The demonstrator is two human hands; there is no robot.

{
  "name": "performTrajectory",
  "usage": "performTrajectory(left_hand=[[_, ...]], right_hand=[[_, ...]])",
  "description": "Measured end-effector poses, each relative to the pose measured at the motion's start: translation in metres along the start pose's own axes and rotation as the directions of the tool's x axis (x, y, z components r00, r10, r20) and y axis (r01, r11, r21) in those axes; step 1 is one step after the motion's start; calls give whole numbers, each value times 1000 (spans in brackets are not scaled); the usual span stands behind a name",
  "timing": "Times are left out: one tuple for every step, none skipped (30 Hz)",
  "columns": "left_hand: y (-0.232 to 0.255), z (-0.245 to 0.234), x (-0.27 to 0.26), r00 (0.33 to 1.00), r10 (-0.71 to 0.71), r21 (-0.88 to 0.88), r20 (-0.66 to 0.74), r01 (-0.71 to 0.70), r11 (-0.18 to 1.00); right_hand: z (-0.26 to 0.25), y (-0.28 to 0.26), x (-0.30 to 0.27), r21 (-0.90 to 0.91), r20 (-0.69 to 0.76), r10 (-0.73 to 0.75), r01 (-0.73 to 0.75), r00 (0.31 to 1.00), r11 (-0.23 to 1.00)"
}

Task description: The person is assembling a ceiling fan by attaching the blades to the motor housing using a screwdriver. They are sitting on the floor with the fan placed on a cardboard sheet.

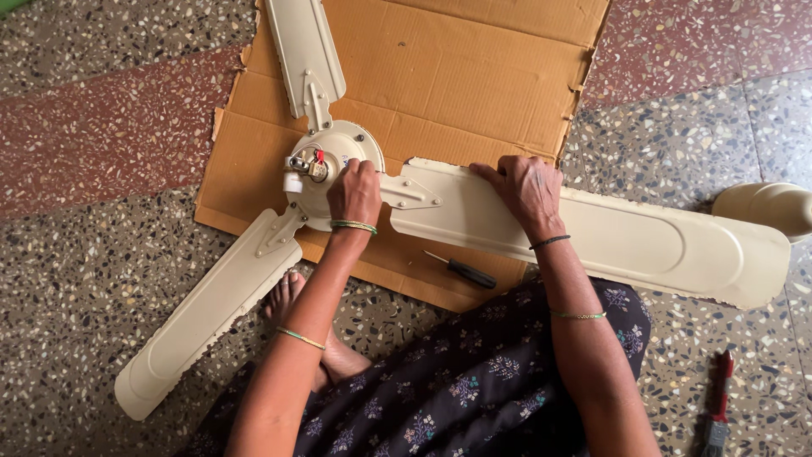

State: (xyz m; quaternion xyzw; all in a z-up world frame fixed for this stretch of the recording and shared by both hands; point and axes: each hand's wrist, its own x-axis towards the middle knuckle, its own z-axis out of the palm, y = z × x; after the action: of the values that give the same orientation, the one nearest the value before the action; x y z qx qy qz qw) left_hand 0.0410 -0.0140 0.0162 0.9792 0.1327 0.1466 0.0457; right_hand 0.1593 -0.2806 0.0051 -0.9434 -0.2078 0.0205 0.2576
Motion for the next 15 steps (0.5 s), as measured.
performTrajectory(left_hand=[[1,1,1,1000,-1,18,0,1,1000],[2,2,1,1000,-2,37,0,2,999],[3,2,1,1000,-2,55,0,2,998],[3,2,2,1000,-25,39,18,24,999],[2,2,4,998,-47,22,36,47,999],[1,1,7,996,-69,6,52,68,998],[-1,2,10,995,-81,-5,57,81,997],[-2,3,12,994,-94,-17,64,95,995],[-4,4,14,992,-107,-28,71,109,994],[-6,6,17,991,-99,-54,88,104,993],[-9,8,20,990,-91,-81,106,100,992],[-13,9,24,989,-83,-107,123,97,990],[-16,11,27,986,-65,-125,151,84,989],[-20,10,30,983,-46,-142,177,72,987],[-24,9,33,979,-26,-159,203,60,985]], right_hand=[[0,1,0,-2,4,3,-3,1000,1000],[0,1,-1,-4,9,7,-7,1000,1000],[1,1,-2,-5,13,12,-12,1000,1000],[2,1,-2,-4,3,4,-4,1000,1000],[2,1,-2,-4,-6,-3,3,1000,1000],[3,1,-1,-2,-18,-10,10,1000,1000],[3,1,0,2,-19,-13,13,1000,1000],[4,2,-1,5,-19,-14,14,1000,1000],[5,3,-1,8,-18,-16,16,1000,1000],[5,3,-2,8,-20,-13,13,1000,1000],[6,4,-2,7,-21,-10,10,1000,1000],[6,5,-2,6,-21,-8,8,1000,1000],[6,5,-2,12,-32,-20,21,999,1000],[6,5,-1,20,-43,-33,34,999,999],[6,4,0,27,-55,-46,48,997,999]])
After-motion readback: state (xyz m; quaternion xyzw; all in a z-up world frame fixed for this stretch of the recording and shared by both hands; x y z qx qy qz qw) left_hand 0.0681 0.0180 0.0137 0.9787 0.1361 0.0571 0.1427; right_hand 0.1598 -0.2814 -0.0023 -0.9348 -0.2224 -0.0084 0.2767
